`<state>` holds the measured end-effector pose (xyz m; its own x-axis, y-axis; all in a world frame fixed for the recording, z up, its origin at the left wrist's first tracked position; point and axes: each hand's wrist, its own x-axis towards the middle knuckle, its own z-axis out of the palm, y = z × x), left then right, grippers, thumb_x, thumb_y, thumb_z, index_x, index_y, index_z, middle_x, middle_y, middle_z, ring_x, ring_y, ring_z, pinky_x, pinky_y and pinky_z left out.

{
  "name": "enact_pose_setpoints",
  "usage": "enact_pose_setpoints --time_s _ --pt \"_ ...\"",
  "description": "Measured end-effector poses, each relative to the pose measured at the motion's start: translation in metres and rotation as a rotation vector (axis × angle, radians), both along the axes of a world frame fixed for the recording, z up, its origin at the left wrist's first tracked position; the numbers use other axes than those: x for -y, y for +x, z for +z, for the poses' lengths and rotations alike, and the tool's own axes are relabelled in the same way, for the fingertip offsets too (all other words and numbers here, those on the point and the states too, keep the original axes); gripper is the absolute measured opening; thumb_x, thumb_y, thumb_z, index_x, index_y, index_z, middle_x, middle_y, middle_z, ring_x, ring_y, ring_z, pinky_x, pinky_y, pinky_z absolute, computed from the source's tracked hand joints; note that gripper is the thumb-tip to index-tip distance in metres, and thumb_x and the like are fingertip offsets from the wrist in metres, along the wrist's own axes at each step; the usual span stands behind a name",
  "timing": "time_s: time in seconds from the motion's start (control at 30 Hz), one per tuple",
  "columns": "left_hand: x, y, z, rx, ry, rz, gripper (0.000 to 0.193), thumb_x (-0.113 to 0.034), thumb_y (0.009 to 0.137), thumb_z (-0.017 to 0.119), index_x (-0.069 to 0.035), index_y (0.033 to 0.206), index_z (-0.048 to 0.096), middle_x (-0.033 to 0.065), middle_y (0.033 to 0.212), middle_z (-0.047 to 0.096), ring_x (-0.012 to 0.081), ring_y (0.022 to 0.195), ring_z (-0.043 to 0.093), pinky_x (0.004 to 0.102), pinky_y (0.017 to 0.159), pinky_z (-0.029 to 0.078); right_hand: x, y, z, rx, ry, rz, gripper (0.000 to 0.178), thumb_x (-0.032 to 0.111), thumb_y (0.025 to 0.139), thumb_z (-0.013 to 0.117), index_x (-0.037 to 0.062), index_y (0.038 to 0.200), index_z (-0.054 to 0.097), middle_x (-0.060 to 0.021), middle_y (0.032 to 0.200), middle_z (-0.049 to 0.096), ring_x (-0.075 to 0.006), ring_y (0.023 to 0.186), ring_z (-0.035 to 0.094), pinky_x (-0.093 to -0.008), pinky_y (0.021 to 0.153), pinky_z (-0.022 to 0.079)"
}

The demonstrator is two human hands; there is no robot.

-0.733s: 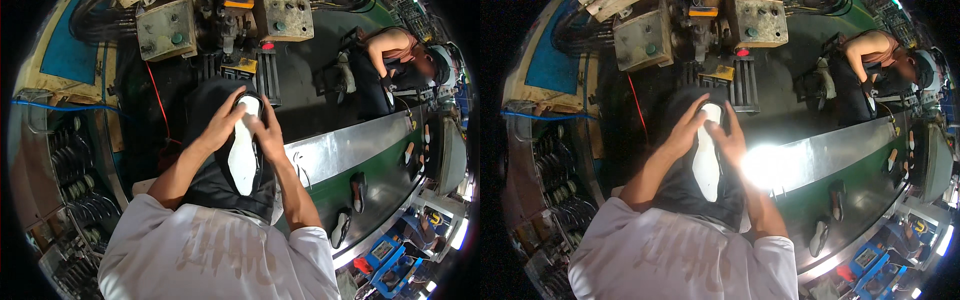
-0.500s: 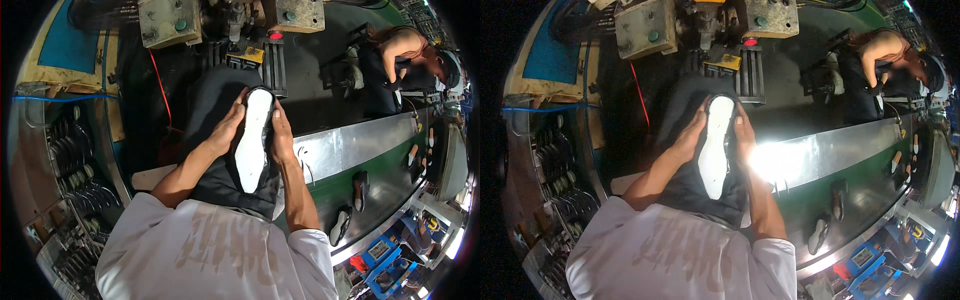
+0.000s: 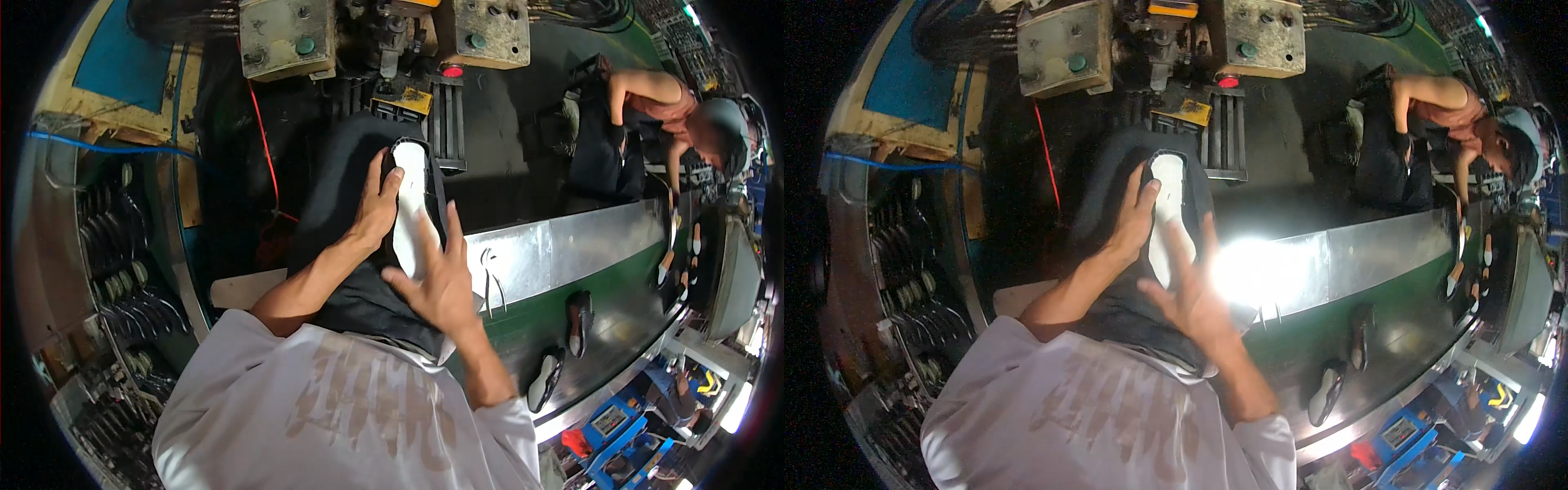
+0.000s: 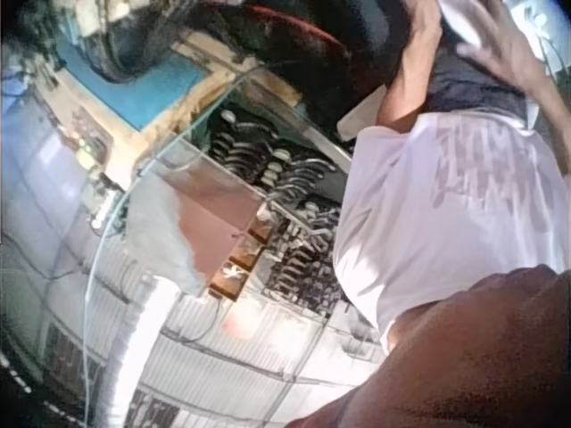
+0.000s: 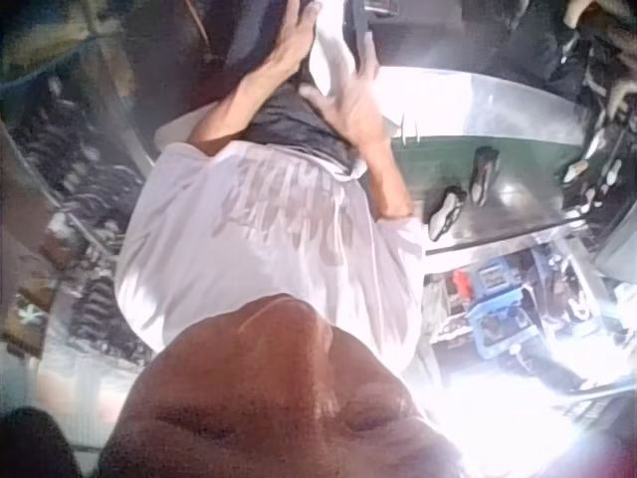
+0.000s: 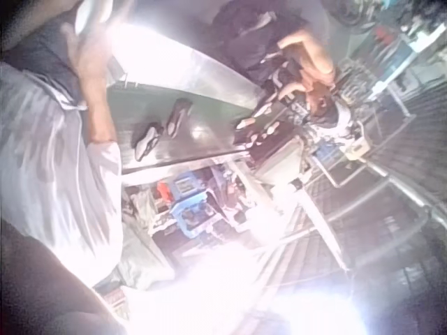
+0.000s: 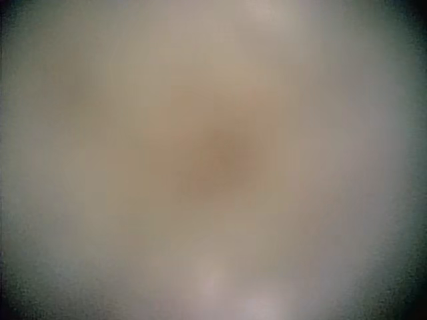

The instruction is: The person repairs black leather shoes by attaching white soles using a hammer and a metal tool. They repeatedly pick up shoes from a conveyor belt, place them on a padded work surface, and strike the sole edges to secure them. The person handles the shoes one at a time, rotating them to work on different sections of the sole.

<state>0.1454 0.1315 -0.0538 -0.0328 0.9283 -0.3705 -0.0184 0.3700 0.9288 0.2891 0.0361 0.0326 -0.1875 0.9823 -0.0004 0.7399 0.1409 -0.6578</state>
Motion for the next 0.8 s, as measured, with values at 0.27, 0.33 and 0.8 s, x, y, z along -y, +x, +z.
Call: enact_pose_setpoints --time_s 0.27,0.33,0.8 --pt "-0.057 -0.041 -0.010 -0.544 0.596 -0.152 0.028 -0.011 0.098 0.067 0.000 0.123 0.072 0.0205 0.116 0.072 0.0377 0.108 0.070 0.0415 0.094 0.054 0.026 0.001 -0.010 0.229 0.043 0.157 0.083 0.026 0.076 0.090 0.0331 0.152 0.058 -0.0294 0.170 0.022 -0.0535 0.138 0.043 -0.0564 0.104 0.055" --pt "-0.065 -0.049 -0.005 -0.561 0.593 -0.201 0.022 -0.007 0.098 0.065 0.001 0.117 0.075 0.0211 0.111 0.073 0.0389 0.105 0.070 0.0419 0.090 0.054 0.024 0.000 0.003 0.395 0.069 0.209 0.085 0.025 0.075 0.089 0.0352 0.153 0.057 -0.0298 0.170 0.019 -0.0544 0.137 0.043 -0.0560 0.100 0.057" --pt "-0.109 -0.083 0.004 -0.623 0.536 -0.682 0.031 -0.017 0.104 0.063 -0.006 0.132 0.071 0.0173 0.121 0.071 0.0358 0.114 0.069 0.0431 0.096 0.053 -0.007 0.026 0.000 0.284 0.017 0.370 0.081 0.021 0.072 0.090 0.0401 0.146 0.064 -0.0307 0.171 0.013 -0.0569 0.133 0.047 -0.0544 0.090 0.062"
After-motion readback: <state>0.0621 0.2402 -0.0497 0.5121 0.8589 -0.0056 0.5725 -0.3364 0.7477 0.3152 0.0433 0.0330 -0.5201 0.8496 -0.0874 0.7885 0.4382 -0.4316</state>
